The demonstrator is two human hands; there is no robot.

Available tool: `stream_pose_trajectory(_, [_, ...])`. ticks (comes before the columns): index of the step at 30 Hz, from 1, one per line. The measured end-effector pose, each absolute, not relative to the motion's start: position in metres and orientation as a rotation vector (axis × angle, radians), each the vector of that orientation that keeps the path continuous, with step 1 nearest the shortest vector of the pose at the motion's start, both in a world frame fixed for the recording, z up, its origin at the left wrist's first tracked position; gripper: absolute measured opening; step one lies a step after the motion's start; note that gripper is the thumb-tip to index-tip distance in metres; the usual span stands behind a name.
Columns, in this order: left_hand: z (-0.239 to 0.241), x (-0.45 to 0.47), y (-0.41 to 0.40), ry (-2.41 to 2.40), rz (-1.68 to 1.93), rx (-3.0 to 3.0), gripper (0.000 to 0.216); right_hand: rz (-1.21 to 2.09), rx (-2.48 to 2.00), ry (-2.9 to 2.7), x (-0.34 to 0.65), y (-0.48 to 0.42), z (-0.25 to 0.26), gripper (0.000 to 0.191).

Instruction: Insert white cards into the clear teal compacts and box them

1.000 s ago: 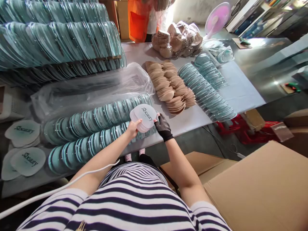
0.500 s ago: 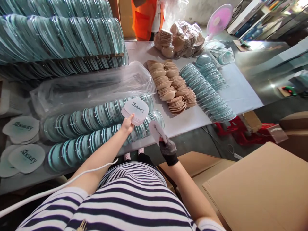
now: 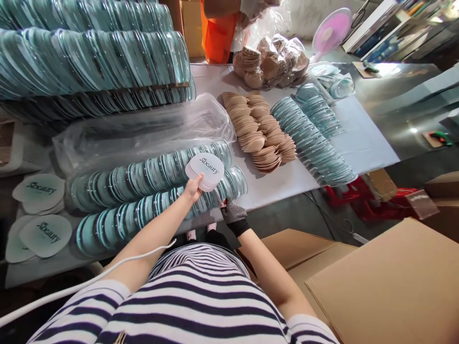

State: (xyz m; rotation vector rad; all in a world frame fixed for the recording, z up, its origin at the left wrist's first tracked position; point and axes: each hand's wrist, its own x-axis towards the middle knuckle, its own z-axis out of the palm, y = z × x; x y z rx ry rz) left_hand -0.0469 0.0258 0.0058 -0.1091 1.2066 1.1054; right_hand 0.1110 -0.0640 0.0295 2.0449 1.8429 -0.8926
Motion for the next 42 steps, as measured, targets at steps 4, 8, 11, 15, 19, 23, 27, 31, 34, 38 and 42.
stream_pose_trajectory(4, [0.004, -0.047, 0.026, 1.199, 1.107, -0.093, 0.033, -0.856, 2.015, 1.911, 0.109, -0.066, 0.026, 0.034])
stream_pose_trajectory(8, [0.004, -0.047, 0.026, 1.21, 1.104, -0.098, 0.028, -0.861, 1.963, 1.915, 0.102, -0.056, 0.016, 0.034])
stream_pose_trajectory(11, [0.005, -0.047, 0.026, 1.205, 1.112, -0.088, 0.028, -0.837, 1.986, 1.897, 0.102, -0.047, 0.014, 0.035])
stream_pose_trajectory(15, [0.005, -0.048, 0.027, 1.222, 1.105, -0.098, 0.028, -0.871, 1.971, 1.914, 0.101, -0.045, 0.018, 0.03])
stream_pose_trajectory(19, [0.003, -0.049, 0.026, 1.22, 1.104, -0.115, 0.033, -0.909, 2.004, 1.877, 0.098, -0.054, 0.017, 0.034])
stream_pose_trajectory(23, [0.0, -0.053, 0.024, 1.225, 1.076, -0.156, 0.035, -0.945, 1.996, 1.869, 0.097, -0.059, 0.013, 0.035])
stream_pose_trajectory(27, [0.0, -0.057, 0.027, 1.205, 1.094, -0.145, 0.032, -0.924, 2.001, 1.876, 0.097, -0.051, 0.013, 0.036])
stream_pose_trajectory(31, [0.002, -0.058, 0.029, 1.234, 1.084, -0.159, 0.031, -0.908, 1.972, 1.878, 0.097, -0.041, 0.016, 0.036])
stream_pose_trajectory(34, [0.004, -0.056, 0.03, 1.236, 1.095, -0.156, 0.033, -0.924, 1.993, 1.897, 0.095, -0.04, 0.017, 0.033])
stream_pose_trajectory(38, [0.005, -0.056, 0.029, 1.221, 1.095, -0.174, 0.029, -0.949, 2.0, 1.853, 0.092, -0.044, 0.01, 0.032])
stream_pose_trajectory(42, [0.005, -0.058, 0.028, 1.2, 1.099, -0.169, 0.027, -1.283, 2.033, 1.721, 0.093, -0.048, 0.001, 0.022])
